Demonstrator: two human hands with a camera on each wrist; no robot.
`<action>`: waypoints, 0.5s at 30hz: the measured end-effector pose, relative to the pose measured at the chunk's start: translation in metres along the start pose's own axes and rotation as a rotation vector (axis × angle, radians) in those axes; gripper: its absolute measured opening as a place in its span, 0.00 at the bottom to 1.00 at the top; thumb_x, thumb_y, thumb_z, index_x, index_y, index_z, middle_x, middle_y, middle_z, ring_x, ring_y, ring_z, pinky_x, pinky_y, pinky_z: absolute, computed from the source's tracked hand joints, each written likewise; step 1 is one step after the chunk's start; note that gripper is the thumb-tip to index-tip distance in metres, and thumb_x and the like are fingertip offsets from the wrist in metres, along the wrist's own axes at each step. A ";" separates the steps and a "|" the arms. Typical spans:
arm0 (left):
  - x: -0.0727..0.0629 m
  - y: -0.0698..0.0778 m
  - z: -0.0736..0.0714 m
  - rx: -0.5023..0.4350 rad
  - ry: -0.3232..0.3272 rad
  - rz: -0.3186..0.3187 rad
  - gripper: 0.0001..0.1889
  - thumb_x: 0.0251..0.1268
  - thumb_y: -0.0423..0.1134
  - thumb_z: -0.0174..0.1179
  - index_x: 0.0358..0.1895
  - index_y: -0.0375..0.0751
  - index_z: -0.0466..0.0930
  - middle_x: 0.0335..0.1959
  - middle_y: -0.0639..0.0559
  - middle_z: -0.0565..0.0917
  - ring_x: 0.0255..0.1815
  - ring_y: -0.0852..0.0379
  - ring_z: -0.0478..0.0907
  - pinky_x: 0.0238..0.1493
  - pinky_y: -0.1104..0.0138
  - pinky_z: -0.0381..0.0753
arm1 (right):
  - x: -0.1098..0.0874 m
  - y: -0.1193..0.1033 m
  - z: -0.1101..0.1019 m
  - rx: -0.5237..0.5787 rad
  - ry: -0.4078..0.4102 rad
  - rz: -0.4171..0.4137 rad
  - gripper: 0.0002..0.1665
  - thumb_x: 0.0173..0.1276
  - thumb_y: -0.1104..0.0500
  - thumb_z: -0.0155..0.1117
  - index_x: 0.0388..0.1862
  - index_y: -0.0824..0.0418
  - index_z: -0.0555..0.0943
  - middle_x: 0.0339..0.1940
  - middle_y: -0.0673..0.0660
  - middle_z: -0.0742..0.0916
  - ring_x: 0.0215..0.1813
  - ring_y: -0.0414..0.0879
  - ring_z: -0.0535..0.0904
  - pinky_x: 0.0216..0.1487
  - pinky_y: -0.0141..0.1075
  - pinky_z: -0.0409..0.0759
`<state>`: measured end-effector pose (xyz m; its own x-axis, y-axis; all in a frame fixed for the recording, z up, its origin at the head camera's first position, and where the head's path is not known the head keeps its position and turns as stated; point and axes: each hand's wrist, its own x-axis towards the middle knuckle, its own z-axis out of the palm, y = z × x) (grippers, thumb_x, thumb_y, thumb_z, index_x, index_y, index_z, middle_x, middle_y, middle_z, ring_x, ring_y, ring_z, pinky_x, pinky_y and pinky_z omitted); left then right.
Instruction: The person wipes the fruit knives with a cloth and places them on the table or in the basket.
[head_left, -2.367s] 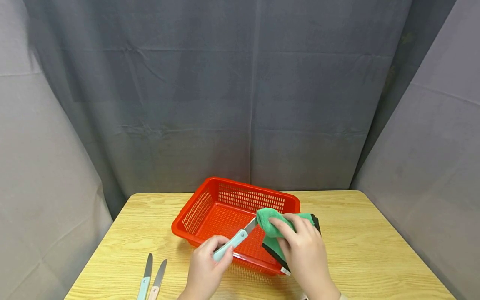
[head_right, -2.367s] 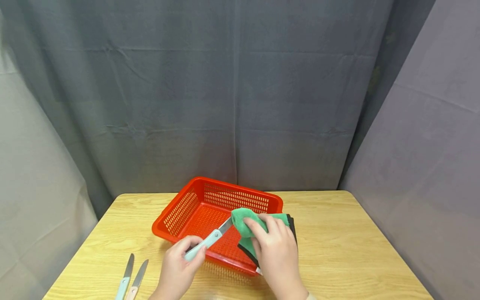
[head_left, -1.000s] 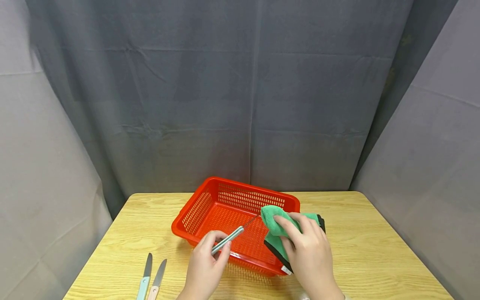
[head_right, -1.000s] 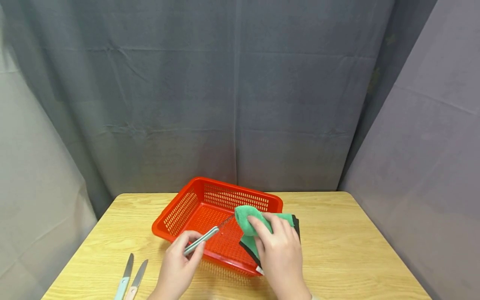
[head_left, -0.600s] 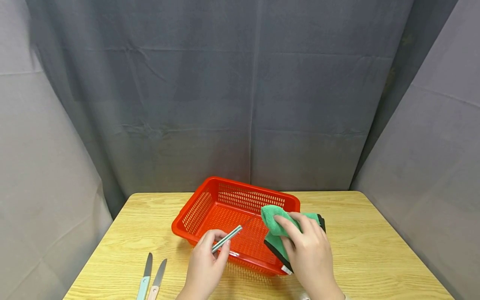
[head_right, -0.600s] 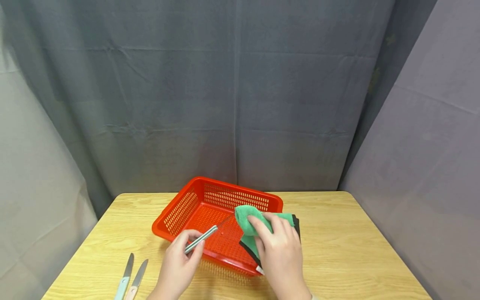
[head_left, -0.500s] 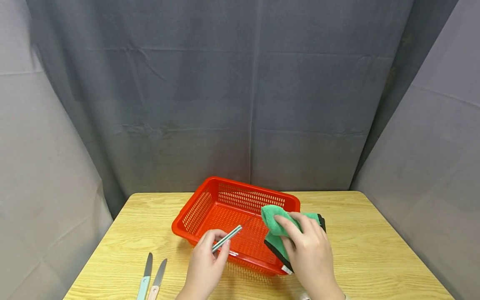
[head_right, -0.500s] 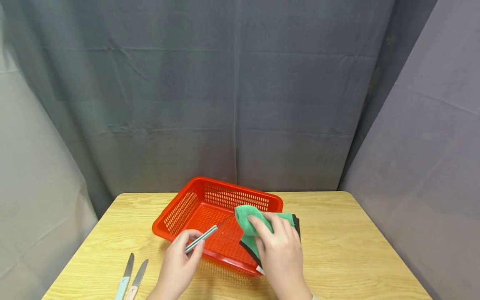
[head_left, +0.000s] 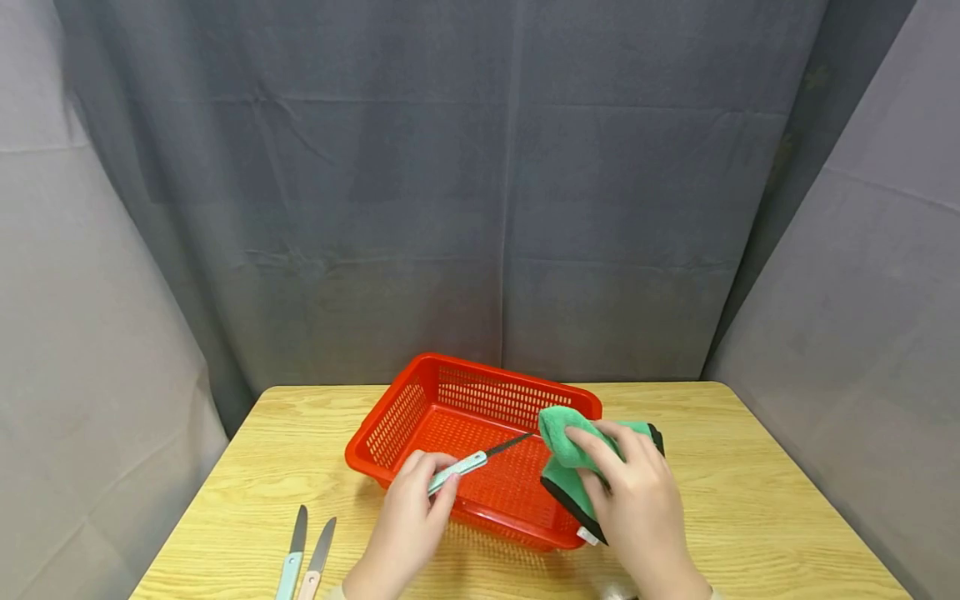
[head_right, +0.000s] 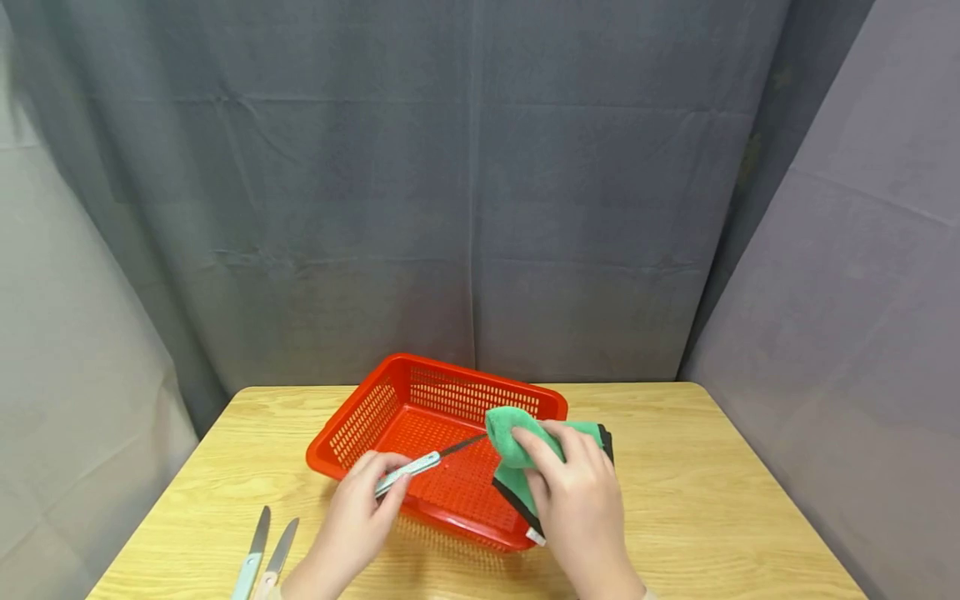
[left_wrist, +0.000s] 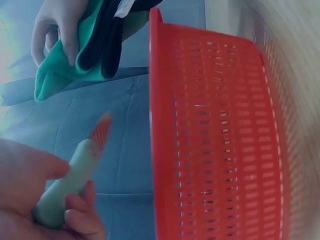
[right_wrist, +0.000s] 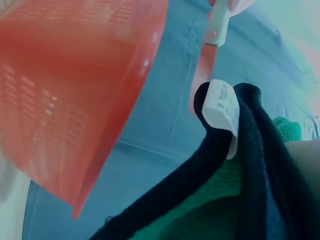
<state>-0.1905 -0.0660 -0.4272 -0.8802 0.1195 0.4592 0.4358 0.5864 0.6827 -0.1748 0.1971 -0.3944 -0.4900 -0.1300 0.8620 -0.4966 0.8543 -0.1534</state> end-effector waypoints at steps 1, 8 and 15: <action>0.002 0.000 -0.001 0.016 -0.006 0.008 0.06 0.71 0.34 0.65 0.47 0.43 0.83 0.34 0.58 0.74 0.29 0.67 0.66 0.31 0.74 0.71 | 0.000 0.001 -0.001 -0.004 -0.001 -0.006 0.32 0.46 0.71 0.79 0.52 0.49 0.88 0.47 0.60 0.87 0.44 0.59 0.83 0.45 0.53 0.80; 0.015 -0.001 -0.010 0.113 -0.067 0.038 0.07 0.69 0.34 0.66 0.47 0.41 0.82 0.37 0.55 0.75 0.30 0.64 0.67 0.33 0.71 0.72 | -0.005 0.011 -0.005 -0.013 -0.006 -0.021 0.33 0.44 0.71 0.81 0.51 0.48 0.88 0.47 0.60 0.87 0.43 0.58 0.83 0.44 0.53 0.80; 0.033 -0.007 -0.007 0.187 -0.191 0.067 0.06 0.72 0.36 0.65 0.46 0.40 0.81 0.38 0.55 0.74 0.30 0.63 0.69 0.35 0.70 0.74 | -0.010 0.019 -0.007 -0.045 0.022 -0.049 0.38 0.37 0.72 0.84 0.50 0.49 0.88 0.46 0.59 0.88 0.40 0.57 0.83 0.44 0.49 0.79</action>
<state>-0.2219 -0.0718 -0.4129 -0.8779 0.3015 0.3719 0.4675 0.7078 0.5296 -0.1741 0.2183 -0.4027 -0.4499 -0.1622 0.8782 -0.4870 0.8688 -0.0890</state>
